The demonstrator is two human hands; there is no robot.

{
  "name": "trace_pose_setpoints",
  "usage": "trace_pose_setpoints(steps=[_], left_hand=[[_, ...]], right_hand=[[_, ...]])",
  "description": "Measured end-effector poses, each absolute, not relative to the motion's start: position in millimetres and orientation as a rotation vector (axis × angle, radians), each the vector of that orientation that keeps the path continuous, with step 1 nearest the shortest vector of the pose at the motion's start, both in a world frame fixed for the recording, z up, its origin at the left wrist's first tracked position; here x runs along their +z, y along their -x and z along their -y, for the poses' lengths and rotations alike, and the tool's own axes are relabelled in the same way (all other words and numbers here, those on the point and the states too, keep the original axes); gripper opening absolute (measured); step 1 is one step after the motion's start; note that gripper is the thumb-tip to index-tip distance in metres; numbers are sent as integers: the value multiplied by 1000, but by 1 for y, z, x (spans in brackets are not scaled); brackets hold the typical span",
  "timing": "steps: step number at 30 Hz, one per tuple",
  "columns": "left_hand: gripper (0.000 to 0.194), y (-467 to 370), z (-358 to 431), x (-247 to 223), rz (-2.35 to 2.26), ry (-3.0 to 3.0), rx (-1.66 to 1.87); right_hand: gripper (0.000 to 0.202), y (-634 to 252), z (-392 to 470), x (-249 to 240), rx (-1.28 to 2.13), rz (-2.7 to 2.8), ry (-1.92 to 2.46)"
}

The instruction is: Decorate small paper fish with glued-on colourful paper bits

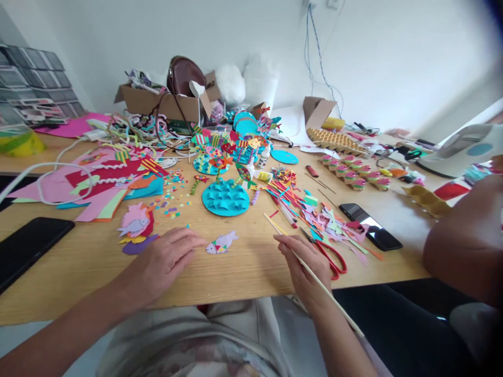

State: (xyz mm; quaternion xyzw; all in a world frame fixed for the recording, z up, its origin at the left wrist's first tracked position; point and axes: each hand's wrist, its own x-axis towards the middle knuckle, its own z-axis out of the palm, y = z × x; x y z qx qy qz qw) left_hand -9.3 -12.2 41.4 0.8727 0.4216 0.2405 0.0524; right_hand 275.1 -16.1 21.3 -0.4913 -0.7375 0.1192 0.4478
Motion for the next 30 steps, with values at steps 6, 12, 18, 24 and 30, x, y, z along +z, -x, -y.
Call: trace_pose_setpoints(steps=[6,12,18,24,30], left_hand=[[36,50,-25,58,-1449,-2735,602],[32,74,-76,76,-1722,-2604,372],[26,71,-110,69,-1788,-2407,251],[17,58,-127,48,-1635,-2415,220],[23,60,-138,55,-1737,-2365,333]], right_hand=[[33,-307,-8,25,300,2086,1293],[28,-317,-22,29,302,2193,1439],[31,-313,-39,10,84,2241,1611],[35,-307,-46,6,-118,2282,1725],[32,-304,-46,8,-155,2304,1759]])
